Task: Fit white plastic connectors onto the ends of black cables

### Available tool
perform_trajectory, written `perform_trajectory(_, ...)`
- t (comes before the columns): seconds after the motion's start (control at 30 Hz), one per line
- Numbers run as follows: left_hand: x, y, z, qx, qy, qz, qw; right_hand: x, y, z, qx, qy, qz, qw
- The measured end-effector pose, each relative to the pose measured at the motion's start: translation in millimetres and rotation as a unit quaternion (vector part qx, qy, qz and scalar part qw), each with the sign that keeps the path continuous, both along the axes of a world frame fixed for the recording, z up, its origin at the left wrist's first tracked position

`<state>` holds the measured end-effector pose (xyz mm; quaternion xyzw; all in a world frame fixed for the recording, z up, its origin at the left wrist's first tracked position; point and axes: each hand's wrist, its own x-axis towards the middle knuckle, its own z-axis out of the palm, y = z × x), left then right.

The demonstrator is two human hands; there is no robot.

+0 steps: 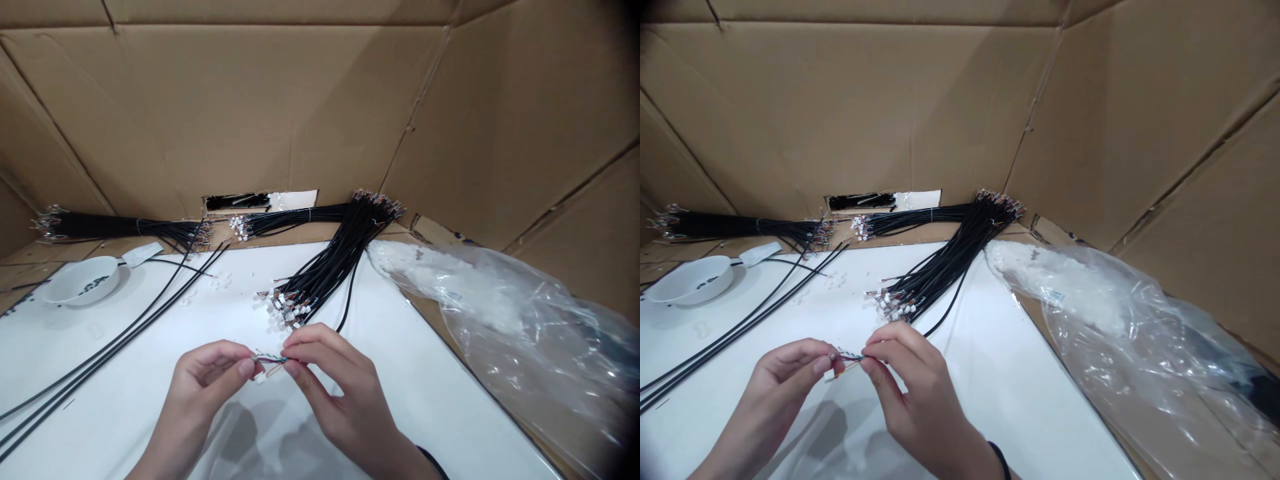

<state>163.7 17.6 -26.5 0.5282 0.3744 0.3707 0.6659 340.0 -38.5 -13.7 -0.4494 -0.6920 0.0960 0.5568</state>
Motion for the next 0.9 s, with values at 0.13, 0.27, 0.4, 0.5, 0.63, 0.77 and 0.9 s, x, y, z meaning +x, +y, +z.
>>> perform_trajectory(0.13, -1.5, -1.5, -1.8, -0.022, -0.016, 0.007, 1.0, 0.6, -0.1, -0.9, 0.006, -0.013, -0.006, 1.0)
perform_trajectory(0.27, -1.8, -1.6, -2.0, -0.027, -0.017, 0.004, 0.999, 1.6, 0.6, -1.1, 0.011, -0.014, -0.009, 1.0)
perform_trajectory(0.4, -1.0, 0.0, -1.9, -0.034, -0.016, -0.005, 0.999, 1.4, 0.5, -1.1, 0.016, -0.017, -0.005, 1.0)
perform_trajectory(0.5, -0.3, 0.4, -2.7, -0.033, -0.009, -0.012, 0.999, 0.9, -0.5, -1.3, 0.024, -0.022, -0.011, 0.999)
perform_trajectory(0.63, 0.3, -0.5, -3.8, -0.028, -0.001, -0.019, 0.999, 1.3, -1.2, -2.2, 0.041, -0.034, -0.018, 0.998)
perform_trajectory(0.77, 1.1, -0.2, -2.7, -0.031, 0.007, -0.016, 0.999, 2.4, -0.7, -3.0, 0.045, -0.044, -0.025, 0.998)
perform_trajectory(0.9, 1.7, 0.5, -1.1, -0.038, 0.016, -0.01, 0.999, 2.5, -0.9, -2.5, 0.046, -0.046, -0.028, 0.997)
